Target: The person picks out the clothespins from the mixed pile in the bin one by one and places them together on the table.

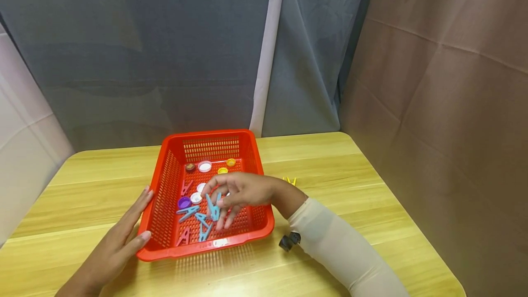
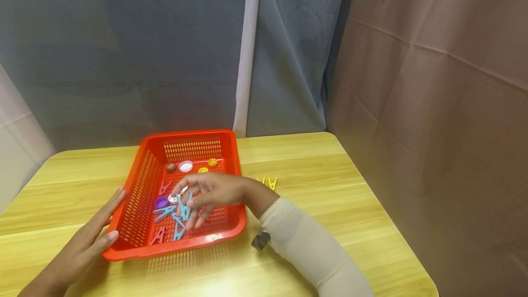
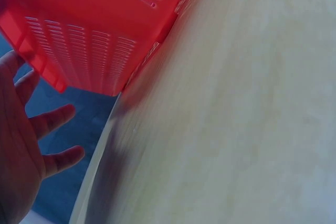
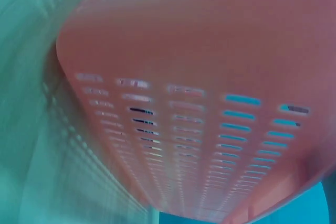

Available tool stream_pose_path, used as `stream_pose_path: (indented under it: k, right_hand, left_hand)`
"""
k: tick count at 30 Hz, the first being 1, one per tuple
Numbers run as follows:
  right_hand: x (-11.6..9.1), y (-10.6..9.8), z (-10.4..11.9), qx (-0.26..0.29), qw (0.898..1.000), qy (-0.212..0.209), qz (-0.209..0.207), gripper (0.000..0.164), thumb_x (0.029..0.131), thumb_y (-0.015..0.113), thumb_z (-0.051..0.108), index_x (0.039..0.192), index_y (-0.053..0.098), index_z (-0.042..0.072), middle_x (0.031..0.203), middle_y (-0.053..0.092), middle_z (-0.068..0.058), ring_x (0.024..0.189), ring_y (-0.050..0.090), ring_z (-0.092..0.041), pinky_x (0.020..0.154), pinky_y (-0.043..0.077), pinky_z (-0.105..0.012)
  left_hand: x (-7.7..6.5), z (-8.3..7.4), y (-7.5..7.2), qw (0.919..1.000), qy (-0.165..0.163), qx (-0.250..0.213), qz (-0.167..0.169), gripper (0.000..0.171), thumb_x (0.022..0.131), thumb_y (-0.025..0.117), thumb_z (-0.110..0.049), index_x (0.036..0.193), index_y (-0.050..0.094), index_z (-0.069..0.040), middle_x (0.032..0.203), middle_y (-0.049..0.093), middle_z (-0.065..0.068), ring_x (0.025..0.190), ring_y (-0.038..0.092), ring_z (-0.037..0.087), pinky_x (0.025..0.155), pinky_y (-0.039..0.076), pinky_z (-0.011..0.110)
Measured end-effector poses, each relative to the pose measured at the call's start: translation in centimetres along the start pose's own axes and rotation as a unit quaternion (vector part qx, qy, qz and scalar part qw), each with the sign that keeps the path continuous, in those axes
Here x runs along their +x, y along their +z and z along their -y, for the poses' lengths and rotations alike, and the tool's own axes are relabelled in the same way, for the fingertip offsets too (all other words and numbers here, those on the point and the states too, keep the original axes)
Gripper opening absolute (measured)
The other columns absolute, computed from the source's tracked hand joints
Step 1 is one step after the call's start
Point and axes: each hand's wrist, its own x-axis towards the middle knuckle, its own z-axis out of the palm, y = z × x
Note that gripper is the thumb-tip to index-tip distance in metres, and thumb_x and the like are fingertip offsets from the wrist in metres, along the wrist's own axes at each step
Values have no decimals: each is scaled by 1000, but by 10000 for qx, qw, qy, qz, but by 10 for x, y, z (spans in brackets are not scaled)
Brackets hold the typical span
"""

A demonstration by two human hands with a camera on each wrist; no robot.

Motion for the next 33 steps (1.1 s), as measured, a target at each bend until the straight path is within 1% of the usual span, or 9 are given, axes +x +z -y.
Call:
stream_pose_path:
  k: [6, 9, 12, 14, 18, 20, 24, 26, 33]
  right_hand:
    - [-1, -1, -2, 35, 9999, 65, -92, 36, 115, 41, -2, 150, 40, -9, 94, 69, -9, 80, 82, -22, 74, 68, -37]
    - [-1, -1, -3, 23, 9999, 81, -107, 36, 116, 43, 0, 151, 42, -7, 100, 69, -10, 85, 83, -23, 79, 68, -51]
    - [0, 0, -3, 26, 9999, 20, -140, 40, 112, 48, -5, 151, 43, -7, 107, 68, -14, 90, 83, -23, 87, 60, -69]
    - [0, 0, -3, 112, 9998, 14, -160, 45, 107, 54, -11, 152, 44, -7, 110, 67, -16, 90, 83, -23, 89, 58, -72]
    - [-1, 1, -1, 317, 9992, 84, -240, 58, 96, 63, -22, 150, 46, -8, 106, 65, -16, 88, 83, -24, 84, 68, -51]
    - [-2, 2, 1, 298, 9990, 91, -333, 61, 94, 67, -22, 150, 46, -8, 104, 64, -11, 87, 83, -23, 79, 68, -37]
    - [-7, 3, 4, -61, 9978, -15, -661, 60, 94, 72, -16, 149, 51, -6, 93, 73, -6, 79, 80, -21, 74, 66, -32]
    - [-10, 2, 6, -407, 9954, -146, -857, 59, 93, 76, -11, 148, 55, -4, 97, 75, -4, 79, 78, -18, 75, 66, -30]
    - [-25, -5, 10, -1690, 9716, -722, -1493, 54, 89, 84, 1, 140, 65, -1, 114, 65, -9, 88, 65, -12, 80, 62, -27]
  left_hand:
    - [0, 1, 0, 10000, 74, 1, -11, 86, 103, 62, -2, 176, 22, -21, 187, 10, -5, 163, 8, -14, 113, 11, -2]
    - [0, 1, 0, 10000, 94, -24, -12, 86, 103, 62, -2, 176, 22, -21, 187, 10, -5, 164, 8, -14, 113, 11, -2]
    - [0, 0, 0, 10000, 95, -26, -18, 86, 103, 61, -1, 176, 22, -20, 187, 10, -5, 164, 8, -13, 113, 11, -2]
    - [-1, 0, 0, 10000, 69, -28, -8, 86, 103, 61, -2, 176, 21, -21, 186, 10, -6, 163, 7, -14, 113, 10, -1]
    - [0, 0, 0, 10000, 6, -4, 14, 85, 104, 61, -3, 177, 21, -22, 186, 9, -7, 162, 7, -15, 112, 10, -1]
    - [0, 0, 0, 10000, -7, 3, 17, 85, 104, 61, -4, 177, 21, -23, 186, 9, -8, 162, 6, -16, 112, 10, -2]
    - [0, 0, 1, 10000, 8, 45, -1, 85, 104, 62, -4, 176, 21, -22, 186, 10, -9, 162, 7, -16, 112, 10, -2]
    - [0, 0, 1, 10000, 23, 54, -7, 85, 104, 62, -3, 176, 22, -22, 186, 10, -10, 163, 7, -15, 112, 10, -2]
    - [0, 0, 0, 9999, 128, 48, -57, 86, 102, 62, -1, 176, 23, -19, 186, 11, -7, 163, 9, -14, 114, 11, -2]
